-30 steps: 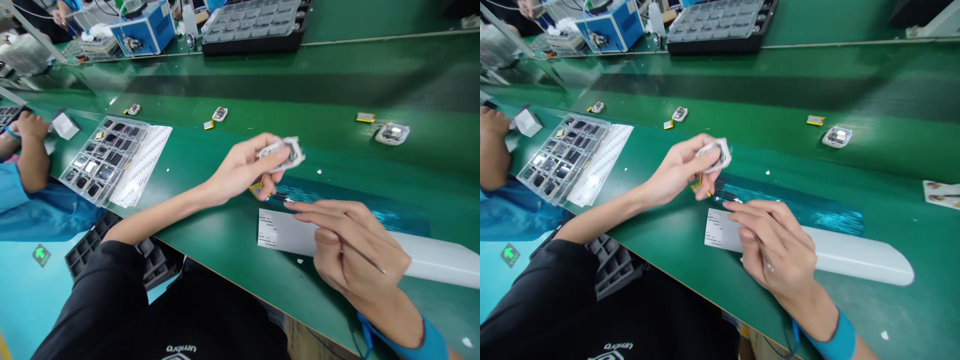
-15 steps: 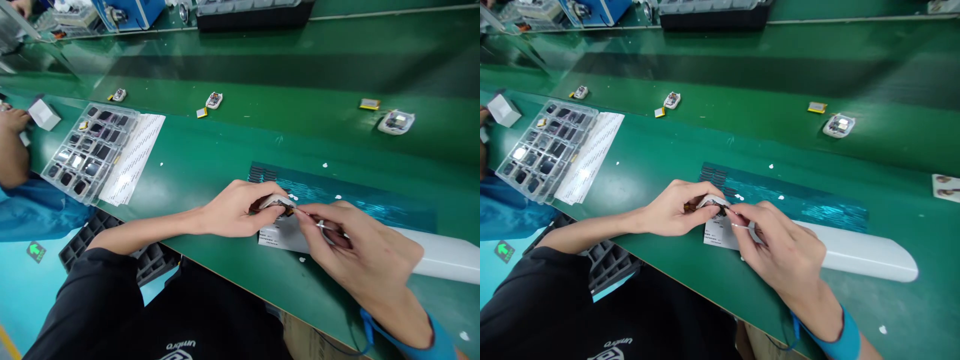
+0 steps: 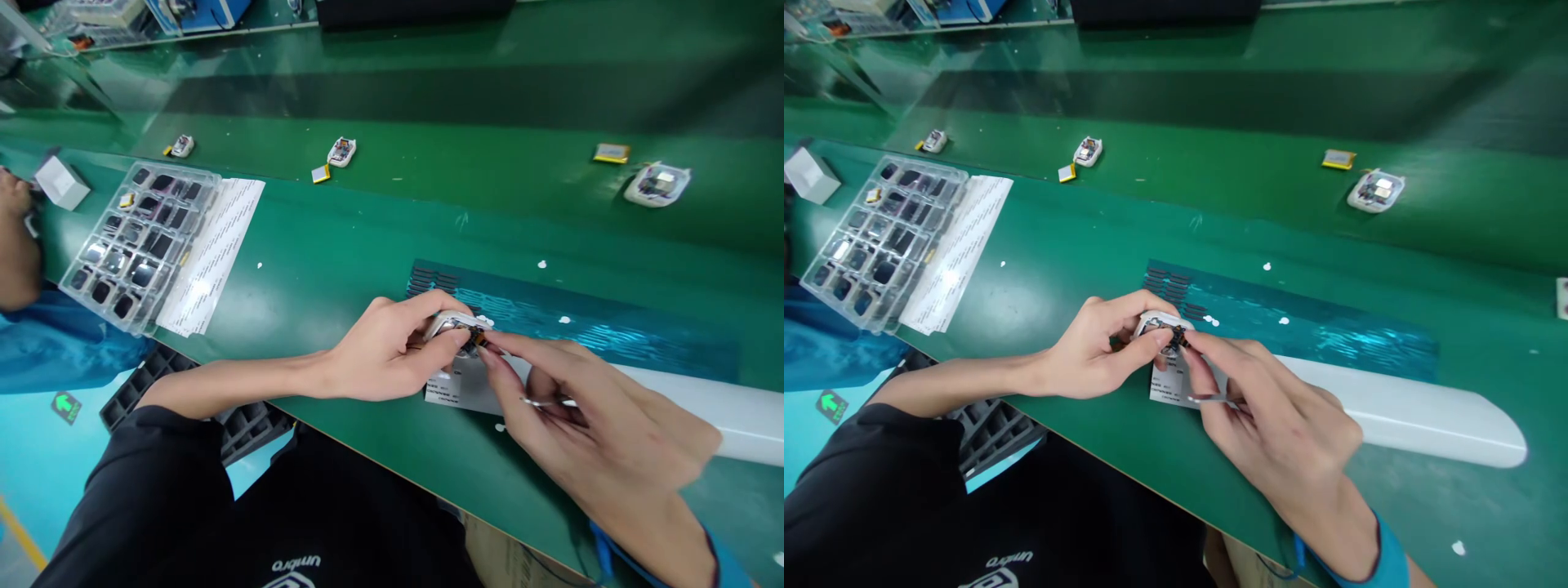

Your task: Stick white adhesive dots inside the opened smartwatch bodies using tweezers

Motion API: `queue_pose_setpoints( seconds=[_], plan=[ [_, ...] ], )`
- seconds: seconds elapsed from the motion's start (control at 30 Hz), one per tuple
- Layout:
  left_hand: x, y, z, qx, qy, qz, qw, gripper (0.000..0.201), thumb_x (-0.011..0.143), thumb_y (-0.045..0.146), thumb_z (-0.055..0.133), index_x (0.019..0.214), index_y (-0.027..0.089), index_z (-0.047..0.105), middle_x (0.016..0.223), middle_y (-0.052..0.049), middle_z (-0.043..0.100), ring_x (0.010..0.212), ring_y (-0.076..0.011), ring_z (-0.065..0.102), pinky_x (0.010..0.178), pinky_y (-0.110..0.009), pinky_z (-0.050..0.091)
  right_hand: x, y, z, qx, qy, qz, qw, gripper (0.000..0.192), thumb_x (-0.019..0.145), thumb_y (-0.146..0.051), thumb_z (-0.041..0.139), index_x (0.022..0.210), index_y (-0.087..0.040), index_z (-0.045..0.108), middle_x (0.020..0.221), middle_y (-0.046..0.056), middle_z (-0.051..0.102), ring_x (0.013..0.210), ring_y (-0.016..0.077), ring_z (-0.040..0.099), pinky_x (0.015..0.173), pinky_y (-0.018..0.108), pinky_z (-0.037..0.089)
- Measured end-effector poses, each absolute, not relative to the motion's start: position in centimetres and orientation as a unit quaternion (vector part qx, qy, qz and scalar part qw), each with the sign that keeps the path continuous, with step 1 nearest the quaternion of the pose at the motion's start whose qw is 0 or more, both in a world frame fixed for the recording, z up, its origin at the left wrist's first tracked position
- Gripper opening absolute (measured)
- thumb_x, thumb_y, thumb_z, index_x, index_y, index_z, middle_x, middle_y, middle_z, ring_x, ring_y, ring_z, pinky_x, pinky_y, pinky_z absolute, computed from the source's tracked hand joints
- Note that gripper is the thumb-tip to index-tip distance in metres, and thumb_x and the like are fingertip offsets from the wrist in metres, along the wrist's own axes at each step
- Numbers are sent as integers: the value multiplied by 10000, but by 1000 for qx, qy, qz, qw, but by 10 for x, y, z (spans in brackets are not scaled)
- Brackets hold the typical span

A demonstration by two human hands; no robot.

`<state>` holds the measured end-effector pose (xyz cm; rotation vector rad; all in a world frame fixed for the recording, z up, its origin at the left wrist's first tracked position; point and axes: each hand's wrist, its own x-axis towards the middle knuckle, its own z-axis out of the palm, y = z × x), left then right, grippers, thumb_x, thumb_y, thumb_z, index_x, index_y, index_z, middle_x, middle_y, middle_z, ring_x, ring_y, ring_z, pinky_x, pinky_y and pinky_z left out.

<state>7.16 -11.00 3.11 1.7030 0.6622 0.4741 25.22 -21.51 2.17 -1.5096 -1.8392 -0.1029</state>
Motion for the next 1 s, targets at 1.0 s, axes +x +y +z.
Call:
queue_pose_setpoints(
  seconds=[1.0],
  plan=[
    [69,-122,30,802,287,226,472,283,993,305,496,1229,197,608,645,68,644,466,-83,551,470,-220,432,251,-212,19,-582,-734,-110,333,764,892,-9,772,1562,-301,548,920,-48,834,753,93,782,637,165,548]
  ],
)
